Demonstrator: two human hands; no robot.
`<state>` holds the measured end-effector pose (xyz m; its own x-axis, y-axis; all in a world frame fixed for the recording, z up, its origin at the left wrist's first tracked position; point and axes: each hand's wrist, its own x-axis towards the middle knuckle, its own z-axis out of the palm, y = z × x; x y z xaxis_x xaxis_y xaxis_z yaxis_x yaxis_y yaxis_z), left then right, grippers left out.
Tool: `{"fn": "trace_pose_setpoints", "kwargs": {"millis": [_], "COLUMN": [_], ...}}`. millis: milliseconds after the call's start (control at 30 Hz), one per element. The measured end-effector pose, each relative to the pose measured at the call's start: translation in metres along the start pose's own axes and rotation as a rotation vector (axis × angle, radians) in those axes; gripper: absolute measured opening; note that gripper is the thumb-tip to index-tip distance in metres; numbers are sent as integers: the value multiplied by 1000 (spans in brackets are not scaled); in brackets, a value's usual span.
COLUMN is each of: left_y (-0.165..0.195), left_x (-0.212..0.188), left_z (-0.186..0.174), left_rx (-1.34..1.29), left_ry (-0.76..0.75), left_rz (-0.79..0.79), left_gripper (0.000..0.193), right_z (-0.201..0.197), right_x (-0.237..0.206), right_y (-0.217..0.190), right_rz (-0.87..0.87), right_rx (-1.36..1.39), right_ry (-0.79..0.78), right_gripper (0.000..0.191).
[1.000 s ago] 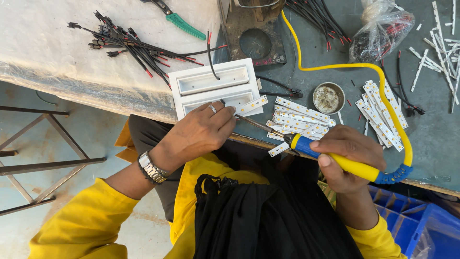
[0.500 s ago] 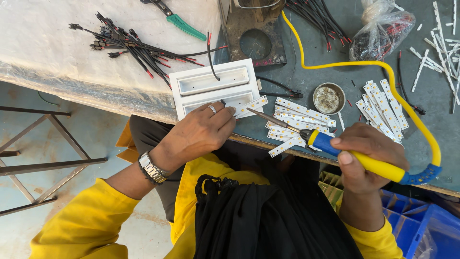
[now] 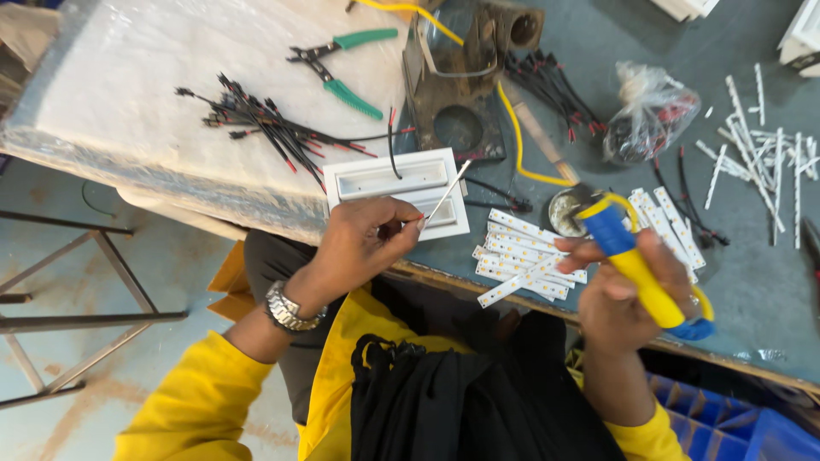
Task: The person cuts LED strips from a larger panel using shears, then solders wires to the LED strips and places them into white light fixture housings. The person handles multiple LED strips and wires, using a soldering iron and shears throughout.
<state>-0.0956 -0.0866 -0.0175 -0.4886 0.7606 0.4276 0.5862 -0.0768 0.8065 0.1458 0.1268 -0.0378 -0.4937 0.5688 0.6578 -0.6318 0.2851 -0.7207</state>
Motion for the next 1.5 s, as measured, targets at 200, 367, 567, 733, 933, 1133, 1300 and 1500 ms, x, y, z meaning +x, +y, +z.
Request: {"fn": "trace_pose_setpoints", "kwargs": {"millis": [200, 367, 567, 733, 933, 1133, 1300, 1500], "left_y": [-5, -4, 3, 3, -1, -3, -10, -11], "left_x": [0, 1, 5, 7, 11, 12, 14, 15], "left_z": [10, 9, 10, 10, 15, 13, 10, 2], "left_rx": [-121, -103, -167, -252, -325, -430, -555, -491], "left_ry": [142, 146, 113, 79, -19, -81, -161, -179], "left_rz": [-72, -15, 89, 99, -43, -53, -185, -240], "left_gripper": [11, 9, 7, 6, 8, 9, 13, 12], "right_z": [50, 68, 85, 85, 85, 90, 93, 87], "right_x": [14, 29, 40, 37, 31, 37, 35, 29], "right_y": [15, 25, 62, 76, 63, 39, 30, 34], "right_rz": [-157, -101, -110, 29, 110, 13, 40, -17], "right_rx": [-48, -62, -132, 110, 252, -159, -212, -282], "right_ry": [-21, -218, -380, -337, -223, -323, -385, -381], "right_gripper": [42, 17, 21, 31, 33, 40, 46, 58]}}
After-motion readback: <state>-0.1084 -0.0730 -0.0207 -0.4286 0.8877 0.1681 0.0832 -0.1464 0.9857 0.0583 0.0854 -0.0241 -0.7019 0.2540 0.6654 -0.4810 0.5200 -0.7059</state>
